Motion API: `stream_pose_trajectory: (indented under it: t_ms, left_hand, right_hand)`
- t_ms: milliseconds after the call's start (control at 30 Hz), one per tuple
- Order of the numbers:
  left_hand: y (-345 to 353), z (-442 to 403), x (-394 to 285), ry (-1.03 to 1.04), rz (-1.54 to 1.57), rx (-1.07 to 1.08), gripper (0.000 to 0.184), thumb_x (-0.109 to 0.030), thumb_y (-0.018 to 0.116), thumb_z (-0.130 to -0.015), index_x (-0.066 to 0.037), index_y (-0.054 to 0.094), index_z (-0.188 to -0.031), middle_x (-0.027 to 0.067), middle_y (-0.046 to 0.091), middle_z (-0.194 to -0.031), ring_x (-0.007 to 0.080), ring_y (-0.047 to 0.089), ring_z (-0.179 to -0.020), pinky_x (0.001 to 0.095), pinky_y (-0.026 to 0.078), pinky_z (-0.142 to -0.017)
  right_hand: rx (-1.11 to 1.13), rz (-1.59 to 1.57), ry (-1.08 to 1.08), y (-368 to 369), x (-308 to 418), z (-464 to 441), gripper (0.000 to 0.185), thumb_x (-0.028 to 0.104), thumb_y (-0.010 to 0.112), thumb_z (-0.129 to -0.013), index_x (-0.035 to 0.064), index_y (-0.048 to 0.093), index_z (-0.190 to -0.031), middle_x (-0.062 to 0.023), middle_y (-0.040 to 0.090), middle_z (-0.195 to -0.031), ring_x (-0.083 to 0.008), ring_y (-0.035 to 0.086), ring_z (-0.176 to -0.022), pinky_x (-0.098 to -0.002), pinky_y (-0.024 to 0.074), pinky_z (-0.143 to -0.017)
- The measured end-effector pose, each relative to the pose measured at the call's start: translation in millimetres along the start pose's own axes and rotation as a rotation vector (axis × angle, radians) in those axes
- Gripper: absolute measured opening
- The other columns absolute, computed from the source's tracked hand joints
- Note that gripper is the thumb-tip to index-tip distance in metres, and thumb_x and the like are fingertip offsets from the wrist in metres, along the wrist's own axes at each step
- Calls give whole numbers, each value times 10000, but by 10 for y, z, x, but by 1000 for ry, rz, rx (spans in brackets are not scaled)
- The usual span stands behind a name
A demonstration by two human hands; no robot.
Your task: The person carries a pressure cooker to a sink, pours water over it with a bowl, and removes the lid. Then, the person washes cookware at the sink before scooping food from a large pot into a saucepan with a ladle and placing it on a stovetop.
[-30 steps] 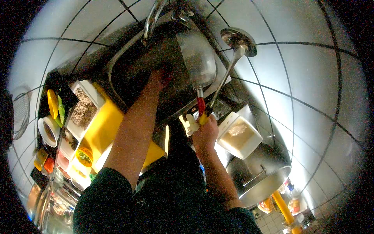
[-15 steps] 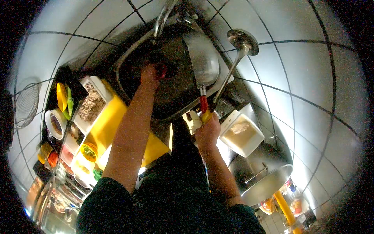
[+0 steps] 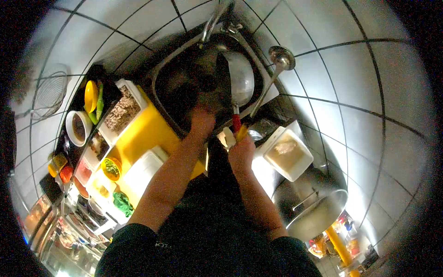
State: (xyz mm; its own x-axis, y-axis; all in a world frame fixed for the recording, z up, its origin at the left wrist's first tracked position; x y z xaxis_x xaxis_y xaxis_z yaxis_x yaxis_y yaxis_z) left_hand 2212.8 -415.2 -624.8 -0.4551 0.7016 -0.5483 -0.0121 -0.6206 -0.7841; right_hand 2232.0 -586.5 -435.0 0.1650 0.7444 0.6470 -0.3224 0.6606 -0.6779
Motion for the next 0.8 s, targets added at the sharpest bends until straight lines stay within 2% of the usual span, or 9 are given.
stream_pose_trajectory:
  t_ms: [67,200,267,333,400,500,633,733,800]
  left_hand:
    - [-184,108,-94,17,-9,-76,434,-249,657,-902,-4,636,-1259,239,621,-1279,437,591,-1183,508,456,-1045]
    - [-1246,471,-922,-118,662,65,513,-283,699,-875,-4,621,-1298,267,497,-1429,430,481,-1321,474,390,-1123]
    - [-1275,515,-1375,321,490,229,539,-297,719,-863,7,624,-1298,300,469,-1429,440,488,-1306,479,396,-1116]
    - [-1350,692,-1570,450,514,259,531,-333,720,-866,-15,642,-1284,314,480,-1413,449,478,-1316,487,371,-1133]
    - [-1466,922,-1531,263,768,178,493,-392,703,-885,-70,675,-1257,308,530,-1381,456,451,-1352,498,313,-1172]
    - [-1809,1366,-1562,338,717,98,477,-404,750,-835,-38,701,-1137,343,475,-1418,472,411,-1382,503,320,-1167]
    - [-1958,2064,-1548,451,659,29,454,-393,775,-813,-9,702,-1044,360,403,-1471,491,416,-1372,499,353,-1145]
    - [-1970,2415,-1531,493,729,44,415,-352,795,-802,-6,704,-1013,345,421,-1468,486,457,-1341,488,379,-1123]
    - [-2043,2621,-1526,543,763,5,375,-327,804,-796,-9,703,-969,334,443,-1461,469,461,-1344,489,382,-1119]
  right_hand:
    - [-19,-31,-43,-35,144,65,145,90,652,-924,40,640,-1059,-145,679,-883,-297,698,-835,-429,541,-711]
    - [-35,-22,-53,-125,358,288,171,113,652,-955,51,659,-1115,-131,640,-896,-264,689,-768,-395,544,-650]
    - [-73,-43,-99,-155,406,469,163,138,659,-969,52,662,-1107,-125,619,-919,-244,678,-769,-370,539,-637]
    - [-154,-11,-196,-179,382,651,161,156,668,-974,51,663,-1096,-122,608,-942,-231,668,-779,-354,536,-639]
    - [-271,84,-333,-211,334,863,163,167,680,-969,49,662,-1081,-121,608,-967,-224,658,-797,-349,535,-655]
    - [-188,-213,-76,-254,444,1212,155,137,675,-952,46,659,-1077,-119,620,-987,-243,656,-868,-367,537,-714]
    - [-288,-515,-241,-57,-96,1487,248,168,623,-971,34,638,-1179,-121,694,-1050,-248,691,-963,-383,546,-827]
    - [-416,-142,-209,-263,241,2047,284,113,677,-922,22,649,-1190,-110,702,-1063,-238,694,-952,-350,544,-816]
    - [-483,-41,-328,-337,315,2296,238,116,708,-879,9,664,-1087,-141,694,-988,-301,698,-871,-387,547,-748]
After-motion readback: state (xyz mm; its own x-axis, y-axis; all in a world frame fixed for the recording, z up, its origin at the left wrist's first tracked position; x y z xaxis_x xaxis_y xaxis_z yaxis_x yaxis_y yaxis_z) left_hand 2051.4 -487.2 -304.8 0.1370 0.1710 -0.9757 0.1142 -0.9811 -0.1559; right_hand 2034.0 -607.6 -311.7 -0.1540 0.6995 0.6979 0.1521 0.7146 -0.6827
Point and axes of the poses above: each hand's wrist, its own z-axis away from the middle knuckle, its own y-axis out of the palm, x = y × z, the point moved 10 cm from there along -z, towards the middle knuckle
